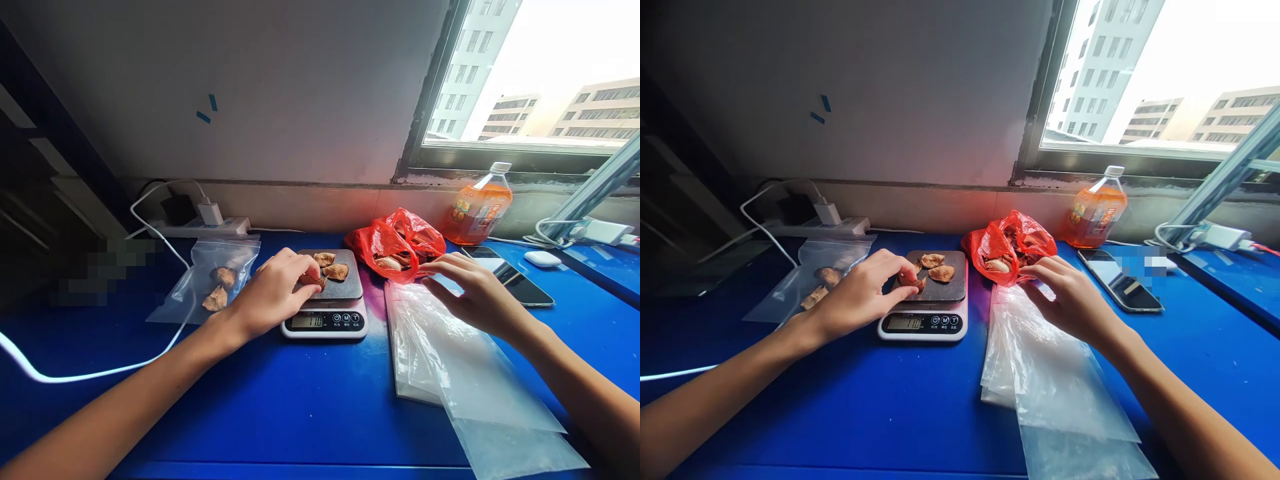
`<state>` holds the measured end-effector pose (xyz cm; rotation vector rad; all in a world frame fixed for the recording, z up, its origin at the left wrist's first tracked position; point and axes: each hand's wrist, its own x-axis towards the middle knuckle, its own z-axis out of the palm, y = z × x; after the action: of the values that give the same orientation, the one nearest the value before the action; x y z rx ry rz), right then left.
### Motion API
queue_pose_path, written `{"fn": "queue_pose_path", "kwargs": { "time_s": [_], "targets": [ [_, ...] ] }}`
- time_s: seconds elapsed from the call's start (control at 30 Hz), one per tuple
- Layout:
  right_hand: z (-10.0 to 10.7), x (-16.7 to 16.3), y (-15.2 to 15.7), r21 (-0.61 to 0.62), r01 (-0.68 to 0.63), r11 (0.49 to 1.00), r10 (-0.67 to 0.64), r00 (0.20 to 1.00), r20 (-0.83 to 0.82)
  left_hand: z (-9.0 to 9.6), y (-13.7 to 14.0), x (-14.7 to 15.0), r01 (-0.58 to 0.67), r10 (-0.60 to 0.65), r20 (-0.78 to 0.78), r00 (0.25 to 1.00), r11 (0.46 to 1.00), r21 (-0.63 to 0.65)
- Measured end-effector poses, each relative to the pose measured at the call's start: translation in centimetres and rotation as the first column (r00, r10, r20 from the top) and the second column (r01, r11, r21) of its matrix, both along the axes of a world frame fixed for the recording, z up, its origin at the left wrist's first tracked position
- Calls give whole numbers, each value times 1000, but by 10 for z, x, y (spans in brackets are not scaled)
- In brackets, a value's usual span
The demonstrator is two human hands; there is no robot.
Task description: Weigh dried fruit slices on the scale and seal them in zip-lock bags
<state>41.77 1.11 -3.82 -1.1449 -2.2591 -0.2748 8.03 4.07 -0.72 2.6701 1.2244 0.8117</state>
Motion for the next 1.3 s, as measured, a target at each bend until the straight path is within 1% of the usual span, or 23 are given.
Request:
{"fn": "queue_pose_path", "kwargs": {
  "time_s": [0.07,0.1,0.17,0.2,0.23,0.27,0.3,0.33,0.37,0.43,0.47,0.57,0.63,0.7,0.77,0.93,1.0,1.13,1.23,1.3],
  "targets": [
    [-1,-2,0,-14,-7,1000,7,1000,1,20,-3,24,18,-18,99,995,1000,-5],
    [-1,-4,0,-28,-10,1000,10,1000,3,31,-3,41,56,-55,150,987,998,1],
    [-2,-5,0,-47,-17,999,18,1000,3,51,1,83,193,-193,216,957,981,21],
    [-2,-5,0,-51,-22,998,22,1000,1,58,5,106,287,-279,225,933,958,-2],
    [-2,-4,-1,-50,-27,998,27,1000,-2,62,11,129,368,-353,207,913,929,-39],
    [-3,-3,-1,-47,-34,998,34,999,-5,63,18,149,400,-384,170,908,913,-79],
    [-3,-2,-1,-46,-42,998,42,999,-5,62,26,166,381,-370,99,924,915,-132],
    [-3,-2,-2,-49,-51,997,51,999,0,58,35,179,336,-348,-24,937,919,-204],
    [-4,-1,-2,-60,-58,997,59,998,10,54,43,188,282,-331,-158,930,920,-270],
    [-5,-1,-2,-94,-65,993,68,997,32,45,57,192,189,-300,-318,899,922,-337],
    [-6,-1,-2,-117,-66,991,71,997,38,42,63,189,152,-283,-369,885,926,-346],
    [-11,-1,-1,-179,-69,981,75,997,26,38,73,174,62,-214,-468,857,946,-318],
    [-13,-1,0,-202,-69,977,73,997,16,38,77,169,33,-182,-515,837,958,-285],
    [-15,-1,2,-212,-65,975,70,997,15,36,82,172,43,-173,-544,821,969,-243],
    [-15,-1,3,-217,-60,974,66,998,20,31,87,181,81,-176,-557,812,978,-192],
    [-11,0,1,-229,-54,972,61,998,23,17,100,203,166,-195,-581,790,981,-103],
    [-10,0,0,-239,-57,969,62,998,11,17,105,203,183,-195,-577,793,980,-80],
    [-11,-2,-1,-239,-79,968,82,997,3,25,111,196,186,-177,-556,812,982,-40],
    [-11,-4,-2,-241,-102,965,105,994,-1,28,114,194,154,-155,-552,819,987,-48],
    [-12,-6,-2,-239,-106,965,109,994,-3,25,115,195,138,-153,-550,821,988,-68]
  ]
}}
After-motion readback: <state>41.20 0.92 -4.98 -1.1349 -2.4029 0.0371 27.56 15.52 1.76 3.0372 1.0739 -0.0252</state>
